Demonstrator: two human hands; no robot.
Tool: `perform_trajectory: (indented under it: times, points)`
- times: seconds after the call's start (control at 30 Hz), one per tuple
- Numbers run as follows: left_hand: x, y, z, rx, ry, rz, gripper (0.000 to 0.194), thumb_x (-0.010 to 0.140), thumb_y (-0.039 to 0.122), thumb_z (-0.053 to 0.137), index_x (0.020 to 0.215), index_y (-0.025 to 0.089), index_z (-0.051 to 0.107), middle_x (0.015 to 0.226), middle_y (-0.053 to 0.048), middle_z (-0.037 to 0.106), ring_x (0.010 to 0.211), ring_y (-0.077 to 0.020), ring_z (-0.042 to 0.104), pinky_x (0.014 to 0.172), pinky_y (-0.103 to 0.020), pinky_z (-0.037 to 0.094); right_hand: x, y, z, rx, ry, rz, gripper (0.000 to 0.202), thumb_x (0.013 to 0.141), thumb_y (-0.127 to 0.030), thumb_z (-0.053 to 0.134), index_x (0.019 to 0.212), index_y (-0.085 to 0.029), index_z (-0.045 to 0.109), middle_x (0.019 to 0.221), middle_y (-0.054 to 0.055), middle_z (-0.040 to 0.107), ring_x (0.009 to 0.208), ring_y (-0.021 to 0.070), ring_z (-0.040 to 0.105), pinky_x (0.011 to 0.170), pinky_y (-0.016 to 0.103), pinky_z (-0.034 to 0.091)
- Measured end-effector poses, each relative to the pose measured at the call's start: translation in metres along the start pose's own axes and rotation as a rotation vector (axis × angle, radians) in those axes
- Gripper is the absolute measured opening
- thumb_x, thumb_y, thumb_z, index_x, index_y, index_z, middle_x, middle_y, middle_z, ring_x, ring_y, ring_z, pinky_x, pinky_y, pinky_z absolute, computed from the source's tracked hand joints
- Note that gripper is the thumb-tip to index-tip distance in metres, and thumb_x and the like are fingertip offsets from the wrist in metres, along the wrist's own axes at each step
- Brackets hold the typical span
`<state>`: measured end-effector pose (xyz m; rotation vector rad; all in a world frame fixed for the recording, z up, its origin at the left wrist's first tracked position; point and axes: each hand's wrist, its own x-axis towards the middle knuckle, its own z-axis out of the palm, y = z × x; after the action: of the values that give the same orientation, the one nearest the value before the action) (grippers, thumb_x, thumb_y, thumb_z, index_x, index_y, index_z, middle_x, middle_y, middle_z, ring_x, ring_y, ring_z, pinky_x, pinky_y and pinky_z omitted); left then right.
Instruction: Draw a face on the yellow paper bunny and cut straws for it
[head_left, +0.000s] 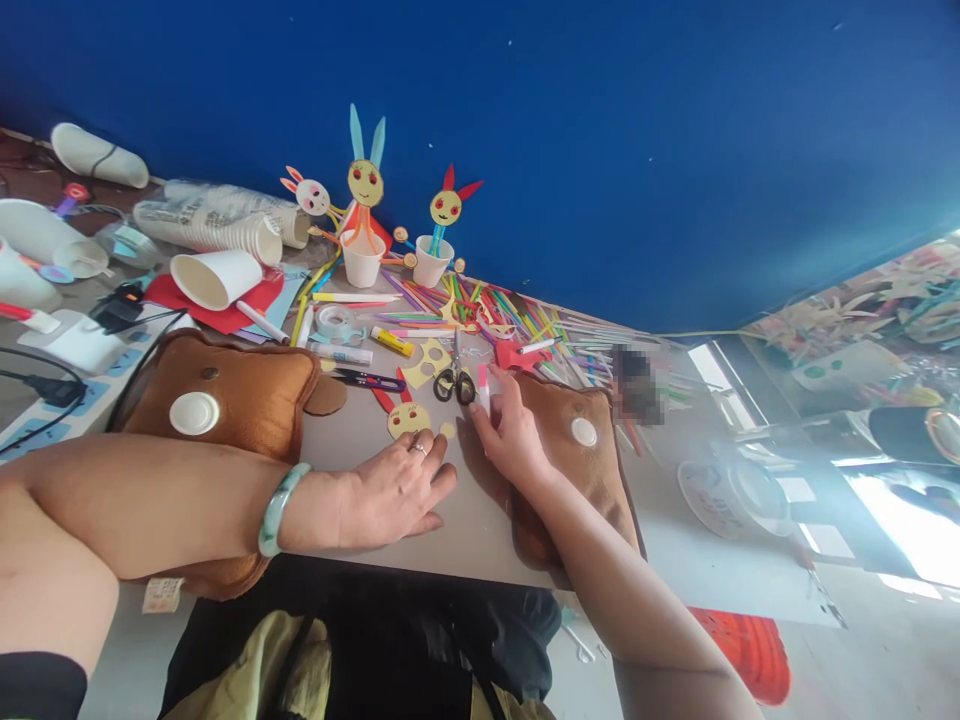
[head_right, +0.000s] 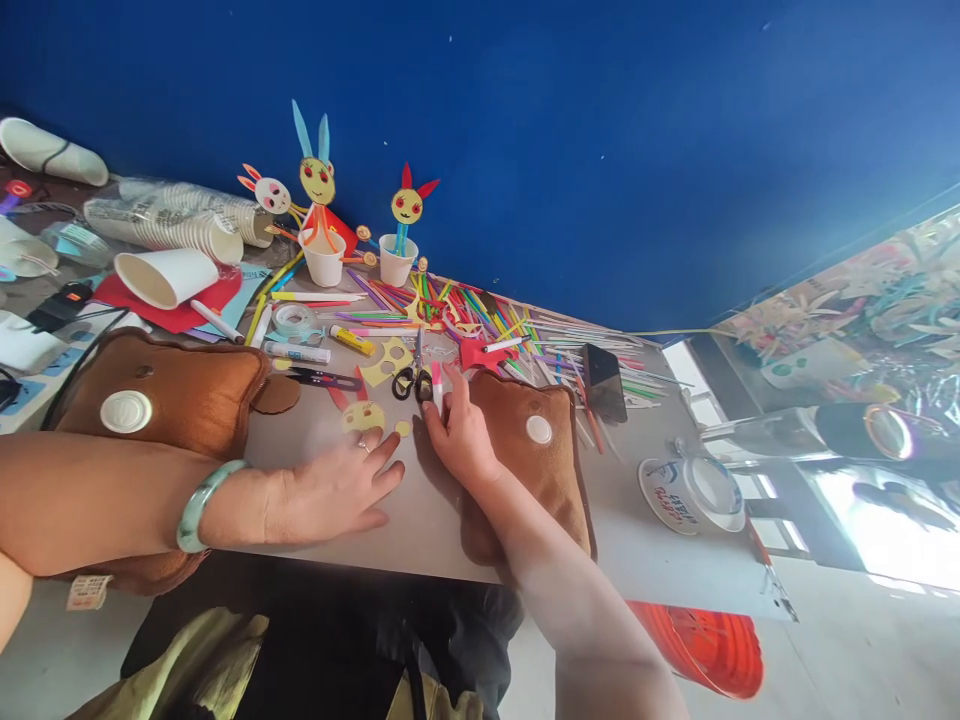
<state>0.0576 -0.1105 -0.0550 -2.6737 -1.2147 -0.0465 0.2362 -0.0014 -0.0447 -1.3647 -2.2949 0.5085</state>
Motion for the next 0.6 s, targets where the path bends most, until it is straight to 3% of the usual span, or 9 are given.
perform_trajectory:
  times: [0.17, 0.27, 0.37, 0.5, 0.6]
  points:
    - [-0.001, -0.002, -0.007, 0.015, 0.017, 0.005, 0.061, 0.087, 0.062, 0.045, 0.117, 0.01, 0.056, 0.134, -0.027, 0.051, 0.109, -0.0357, 0.053, 0.088, -0.045, 0.038, 0.002, -0.002, -0.005, -0.303, -0.033, 0.008, 0.058, 0.089, -0.028, 0.047, 0.144, -0.014, 0.032, 0.089, 0.008, 0.066, 0.073, 0.0226, 0.064, 0.063, 0.03, 0.045]
    - [-0.002, -0.003, -0.008, -0.03, 0.016, -0.001, 0.06, 0.087, 0.061, 0.046, 0.117, 0.01, 0.056, 0.133, -0.027, 0.052, 0.11, -0.0358, 0.053, 0.088, -0.045, 0.039, -0.005, -0.012, -0.016, -0.517, -0.055, 0.025, 0.052, 0.09, -0.034, 0.049, 0.139, -0.018, 0.043, 0.11, 0.014, 0.064, 0.083, 0.0262, 0.065, 0.062, 0.031, 0.045]
    - [-0.001, -0.004, -0.004, -0.069, 0.012, -0.004, 0.062, 0.085, 0.062, 0.05, 0.119, 0.011, 0.056, 0.136, -0.029, 0.05, 0.114, -0.0383, 0.053, 0.088, -0.047, 0.04, -0.008, -0.017, -0.037, -0.635, -0.063, -0.038, 0.038, 0.091, -0.034, 0.05, 0.126, -0.021, 0.057, 0.112, 0.012, 0.066, 0.092, 0.0266, 0.064, 0.07, 0.032, 0.045]
    - [0.001, -0.005, -0.002, -0.081, 0.012, 0.014, 0.063, 0.083, 0.062, 0.053, 0.116, 0.009, 0.057, 0.135, -0.032, 0.049, 0.113, -0.0386, 0.055, 0.087, -0.047, 0.042, 0.02, 0.006, -0.071, -0.764, -0.021, 0.005, 0.029, 0.094, -0.031, 0.043, 0.11, -0.022, 0.067, 0.105, 0.01, 0.07, 0.099, 0.0265, 0.061, 0.08, 0.034, 0.043]
    - [0.0, -0.007, -0.004, -0.097, 0.027, 0.028, 0.06, 0.085, 0.06, 0.052, 0.115, 0.008, 0.057, 0.133, -0.031, 0.051, 0.112, -0.037, 0.056, 0.089, -0.047, 0.041, 0.059, 0.038, -0.085, -0.937, -0.151, 0.052, 0.036, 0.095, -0.026, 0.039, 0.119, -0.018, 0.064, 0.113, 0.014, 0.068, 0.104, 0.0286, 0.059, 0.084, 0.036, 0.043]
